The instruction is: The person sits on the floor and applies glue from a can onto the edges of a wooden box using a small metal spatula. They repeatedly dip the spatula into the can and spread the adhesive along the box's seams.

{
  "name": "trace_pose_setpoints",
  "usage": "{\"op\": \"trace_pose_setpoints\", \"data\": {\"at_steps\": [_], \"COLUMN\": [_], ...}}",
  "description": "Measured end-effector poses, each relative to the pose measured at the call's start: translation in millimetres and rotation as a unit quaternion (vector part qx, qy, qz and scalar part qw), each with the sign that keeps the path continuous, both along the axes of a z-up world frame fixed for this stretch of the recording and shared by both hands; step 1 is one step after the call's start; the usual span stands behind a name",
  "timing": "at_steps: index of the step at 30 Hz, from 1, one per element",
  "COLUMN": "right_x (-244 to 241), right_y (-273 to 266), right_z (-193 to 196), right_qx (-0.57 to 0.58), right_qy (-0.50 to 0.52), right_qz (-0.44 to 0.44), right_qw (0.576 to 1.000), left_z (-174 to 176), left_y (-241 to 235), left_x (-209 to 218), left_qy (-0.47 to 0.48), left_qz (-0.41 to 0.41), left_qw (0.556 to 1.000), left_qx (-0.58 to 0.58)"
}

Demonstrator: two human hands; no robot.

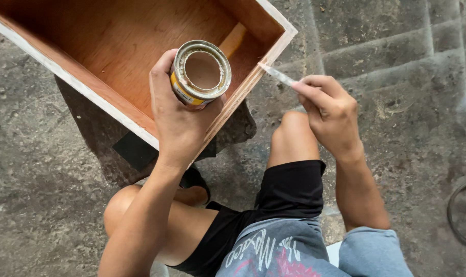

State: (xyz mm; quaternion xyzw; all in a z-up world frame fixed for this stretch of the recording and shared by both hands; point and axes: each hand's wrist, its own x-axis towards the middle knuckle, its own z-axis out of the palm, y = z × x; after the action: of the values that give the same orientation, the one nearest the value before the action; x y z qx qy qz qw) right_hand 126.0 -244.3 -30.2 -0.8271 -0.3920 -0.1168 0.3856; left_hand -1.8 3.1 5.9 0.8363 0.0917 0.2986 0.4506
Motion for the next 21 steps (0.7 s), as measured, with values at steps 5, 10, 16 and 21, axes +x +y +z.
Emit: {"op": "trace_pose_setpoints", "data": {"at_steps": [5,10,16,21], "right_x": [-7.2,-11.7,-16.3,-27.3], "right_y": [13.0,27.2,26.8,22.6], "right_z": [-4.9,-14.2,-28.5,-29.7], "right_qx": [0.102,0.19,0.248,0.218], "right_qy": [0.034,0.111,0.393,0.23], "right_qz": [-0.088,-0.043,-0.066,-0.103], "right_qw": [0.99,0.975,0.883,0.943], "left_z": [-0.7,-0.7,-0.5,-1.5], "left_y": [0.5,0.1,0.9,-0.4], "left_x": [-0.1,1.3,-0.1,0.3], "left_qy": [-0.01,-0.011,-0.006,-0.011], "left_qz": [-0.002,0.001,0.0,-0.002], "left_qw": [1.0,1.0,1.0,0.999], "left_qx": [-0.006,-0.01,-0.016,-0.032]}}
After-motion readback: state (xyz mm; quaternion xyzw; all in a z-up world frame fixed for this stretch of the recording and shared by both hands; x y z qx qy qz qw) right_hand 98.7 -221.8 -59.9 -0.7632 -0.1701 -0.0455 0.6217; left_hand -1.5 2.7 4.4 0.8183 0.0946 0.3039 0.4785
